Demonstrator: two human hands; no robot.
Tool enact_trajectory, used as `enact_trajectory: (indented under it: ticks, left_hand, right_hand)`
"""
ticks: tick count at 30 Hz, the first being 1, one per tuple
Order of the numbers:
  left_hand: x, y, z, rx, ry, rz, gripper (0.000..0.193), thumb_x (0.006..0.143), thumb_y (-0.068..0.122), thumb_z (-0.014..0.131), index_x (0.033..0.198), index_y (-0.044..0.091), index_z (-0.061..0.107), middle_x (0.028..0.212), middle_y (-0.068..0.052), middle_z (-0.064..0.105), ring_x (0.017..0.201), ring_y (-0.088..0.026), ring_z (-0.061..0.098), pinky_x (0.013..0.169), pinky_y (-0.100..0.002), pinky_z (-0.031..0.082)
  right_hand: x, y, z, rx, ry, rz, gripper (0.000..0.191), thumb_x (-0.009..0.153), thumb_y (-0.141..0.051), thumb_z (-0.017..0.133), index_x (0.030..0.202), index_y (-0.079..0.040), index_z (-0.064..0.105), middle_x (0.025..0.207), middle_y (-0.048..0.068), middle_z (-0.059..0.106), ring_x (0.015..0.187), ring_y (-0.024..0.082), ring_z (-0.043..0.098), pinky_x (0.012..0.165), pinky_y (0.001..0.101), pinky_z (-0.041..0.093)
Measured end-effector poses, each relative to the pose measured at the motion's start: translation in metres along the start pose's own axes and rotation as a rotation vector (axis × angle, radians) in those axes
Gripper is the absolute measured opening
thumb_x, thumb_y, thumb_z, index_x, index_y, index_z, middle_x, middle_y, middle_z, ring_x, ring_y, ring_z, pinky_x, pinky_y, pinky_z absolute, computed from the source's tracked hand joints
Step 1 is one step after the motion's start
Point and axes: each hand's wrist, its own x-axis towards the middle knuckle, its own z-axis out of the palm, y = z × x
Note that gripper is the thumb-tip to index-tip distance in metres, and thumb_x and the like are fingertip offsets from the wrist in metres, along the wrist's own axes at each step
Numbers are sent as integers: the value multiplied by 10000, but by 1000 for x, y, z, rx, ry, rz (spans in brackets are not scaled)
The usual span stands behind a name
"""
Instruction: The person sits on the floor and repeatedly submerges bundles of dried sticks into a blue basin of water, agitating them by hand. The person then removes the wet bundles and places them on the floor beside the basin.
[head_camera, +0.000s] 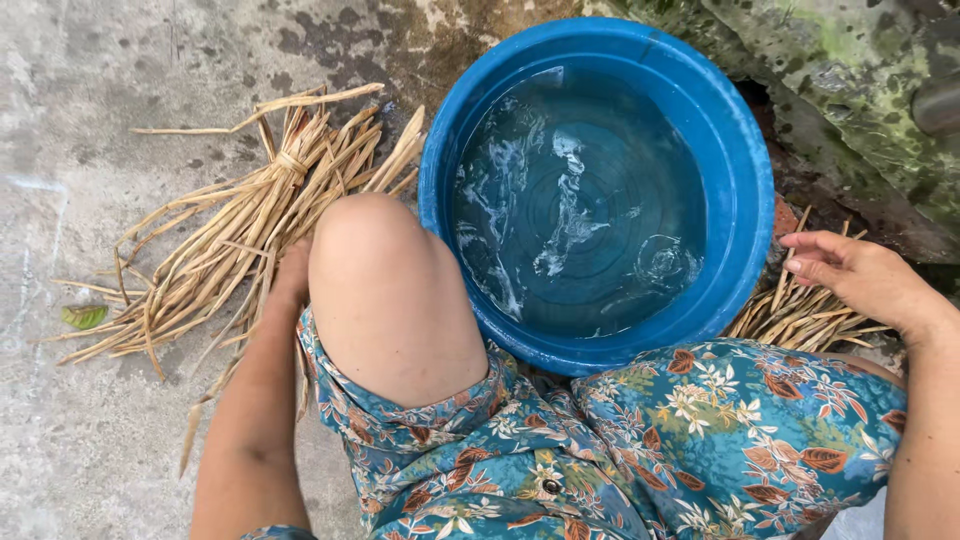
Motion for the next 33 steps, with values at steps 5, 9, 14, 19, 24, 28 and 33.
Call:
enact_trajectory:
  ticks: [5,9,14,19,24,28,33]
  left_hand:
    - [-30,35,-71,-275,-1,217,397,971,262,661,1317,67,657,1106,-142,752,1001,-205,693,897,-362,519]
    - [-52,90,-125,-454,-61,152,301,1000,254,650,1237,80,717,983,-105,732,820,-158,604,751,-353,524]
    - [-92,198,-177,-19,83,321,220,1053,269,655,1172,92,710,935,-98,766,827,-192,676,766,-389,526]
    - [-127,308,-159,546,357,879,280,983,200,718,1262,183,729,1012,-97,727,960,-311,692,863,-480,504]
    - [-109,400,-78,1072,369,1132,368,935,172,691,1281,292,725,1129,-71,703,1238,-286,622,1155,-774,166]
    - [-78,440,1,1337,448,1168,668,814,365,708,1453,378,514,1533,-57,455,1504,-358,323,1055,-783,55]
    - [-33,415,77,779,77,970,970,676,510,862,1531,322,443,1611,-99,366,1528,-401,244,1111,-789,111]
  right_hand:
    - [-5,8,-2,9,14,-18,418,980,-238,661,1383,-127,667,1038,122,778,983,201,700,919,363,535]
    - [-9,8,-1,-15,34,3,419,980,-245,663,1382,-130,662,1051,111,778,988,193,707,919,356,534]
    - [-19,8,-5,-2,24,-38,414,975,-264,653,1374,-155,664,1047,128,791,997,203,726,906,369,536]
    - [-34,5,-13,-67,90,-115,450,931,-308,687,1366,-193,664,1087,119,784,1016,230,709,912,380,524]
    - [-46,-18,-15,-126,113,-195,463,949,-369,669,1377,-191,649,1132,123,765,1044,244,707,931,393,527]
    - [-33,-48,-6,-130,102,-321,466,944,-360,661,1377,-189,633,1144,113,752,1047,239,707,928,397,537]
    - [38,-59,55,67,161,-387,416,961,-287,684,1357,-164,640,1130,90,745,1051,207,695,936,360,536]
